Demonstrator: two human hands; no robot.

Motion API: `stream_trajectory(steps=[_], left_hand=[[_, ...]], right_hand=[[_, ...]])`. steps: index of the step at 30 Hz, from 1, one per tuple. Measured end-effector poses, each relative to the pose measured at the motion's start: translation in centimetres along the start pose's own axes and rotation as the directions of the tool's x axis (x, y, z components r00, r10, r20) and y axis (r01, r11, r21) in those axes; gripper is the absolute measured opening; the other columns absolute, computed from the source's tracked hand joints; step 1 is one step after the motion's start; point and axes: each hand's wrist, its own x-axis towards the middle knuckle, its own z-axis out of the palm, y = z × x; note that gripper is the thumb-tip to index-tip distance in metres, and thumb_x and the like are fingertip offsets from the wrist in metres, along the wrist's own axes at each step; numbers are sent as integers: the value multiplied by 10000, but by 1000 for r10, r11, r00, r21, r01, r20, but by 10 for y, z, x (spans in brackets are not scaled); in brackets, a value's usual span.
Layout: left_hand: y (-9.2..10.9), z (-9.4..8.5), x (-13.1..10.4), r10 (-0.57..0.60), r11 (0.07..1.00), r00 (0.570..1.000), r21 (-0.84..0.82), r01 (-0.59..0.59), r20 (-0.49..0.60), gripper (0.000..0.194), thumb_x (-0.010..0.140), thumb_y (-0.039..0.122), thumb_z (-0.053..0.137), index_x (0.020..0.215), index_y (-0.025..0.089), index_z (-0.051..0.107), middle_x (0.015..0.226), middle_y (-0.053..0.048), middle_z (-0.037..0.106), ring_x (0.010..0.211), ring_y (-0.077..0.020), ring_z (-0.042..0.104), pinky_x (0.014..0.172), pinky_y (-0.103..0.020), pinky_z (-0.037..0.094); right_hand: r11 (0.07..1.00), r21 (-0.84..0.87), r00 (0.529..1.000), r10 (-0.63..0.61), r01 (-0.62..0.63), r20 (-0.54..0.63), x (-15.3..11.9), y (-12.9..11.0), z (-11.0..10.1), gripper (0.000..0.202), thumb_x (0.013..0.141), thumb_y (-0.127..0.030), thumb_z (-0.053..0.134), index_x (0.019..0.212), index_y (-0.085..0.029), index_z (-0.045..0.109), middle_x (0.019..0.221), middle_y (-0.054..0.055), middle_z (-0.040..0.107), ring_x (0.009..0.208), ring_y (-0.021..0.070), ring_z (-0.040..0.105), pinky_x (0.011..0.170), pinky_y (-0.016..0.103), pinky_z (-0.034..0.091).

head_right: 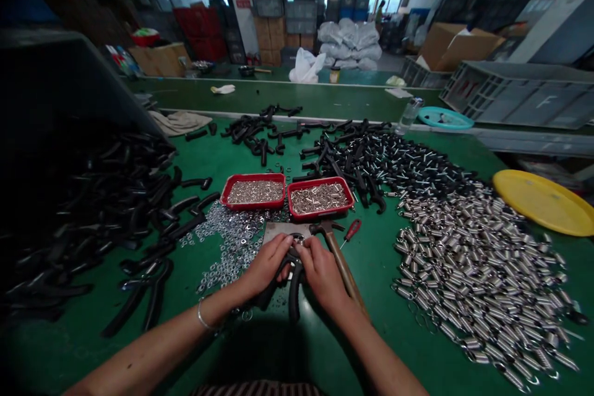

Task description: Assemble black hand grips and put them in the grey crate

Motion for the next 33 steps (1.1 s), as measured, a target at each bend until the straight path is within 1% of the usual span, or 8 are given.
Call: stream_trajectory(steps=[9, 13, 17, 22, 25, 28, 31, 33], left_hand=[[0, -9, -13, 187, 965, 982, 194, -176, -40, 349, 1034, 454, 296, 1119, 196, 514, 618, 26, 578, 550, -166, 615, 581, -274, 462], [1, -19, -14, 215, 918, 977, 339, -206, 12, 341, 1029, 427, 305, 1158, 203, 528, 802, -38, 660, 698, -198, 656, 690, -302, 478], [-1, -28, -17, 276, 826, 940, 450, -340, 202, 290, 980, 438, 444, 1140, 233, 572, 971, -70, 680, 822, -230, 668, 746, -304, 472], [-8, -28, -16, 282, 762, 910, 506, -405, 305, 294, 941, 472, 515, 1072, 225, 606, 831, -55, 660, 729, -229, 654, 689, -284, 467], [-12, -29, 1, 275, 778, 940, 526, -342, 203, 289, 977, 448, 450, 1077, 244, 628, 765, -42, 651, 680, -220, 637, 677, -289, 472], [-10, -40, 29, 298, 736, 944, 595, -323, 144, 284, 957, 441, 494, 1021, 238, 683, 713, -44, 628, 690, -224, 617, 722, -317, 481], [3, -55, 60, 346, 556, 904, 722, -413, 251, 272, 907, 437, 590, 911, 200, 723, 818, -82, 639, 816, -243, 612, 819, -358, 466], [16, -62, 82, 371, 429, 884, 793, -434, 283, 256, 915, 383, 587, 893, 168, 726, 904, -116, 647, 899, -262, 605, 860, -380, 448]], right_hand=[[994, 113, 999, 2, 2, -33, -15, -20, -2, 225, 1002, -382, 412, 906, -217, 531, 720, -4, 603, 641, 160, 571, 594, 251, 418], [981, 187, 994, 30, -48, 103, -10, -19, -7, 251, 988, -426, 449, 915, -219, 571, 787, 12, 630, 712, 167, 585, 651, 267, 453], [893, 402, 947, 75, -203, 311, -16, -12, -3, 337, 973, -513, 461, 1037, -206, 585, 808, 9, 645, 653, 141, 580, 560, 243, 454], [827, 437, 881, 136, -353, 453, -28, 0, 16, 413, 973, -577, 414, 1114, -198, 501, 733, -19, 652, 415, 84, 452, 391, 201, 333], [919, 278, 892, 142, -280, 430, -8, 12, 17, 395, 974, -527, 430, 1134, -180, 527, 783, 19, 684, 480, 123, 538, 468, 244, 413], [997, -73, 967, 23, -5, 255, 35, 22, -5, 322, 926, -400, 573, 1141, -163, 606, 964, 90, 706, 833, 216, 654, 740, 329, 491], [897, -408, 985, -162, 169, 51, 83, 29, -36, 223, 946, -315, 559, 1046, -167, 691, 1018, 117, 691, 1016, 258, 587, 917, 384, 427], [798, -571, 978, -205, 193, 44, 110, 32, -46, 213, 952, -300, 555, 963, -180, 731, 981, 121, 682, 1020, 273, 552, 921, 389, 408]])
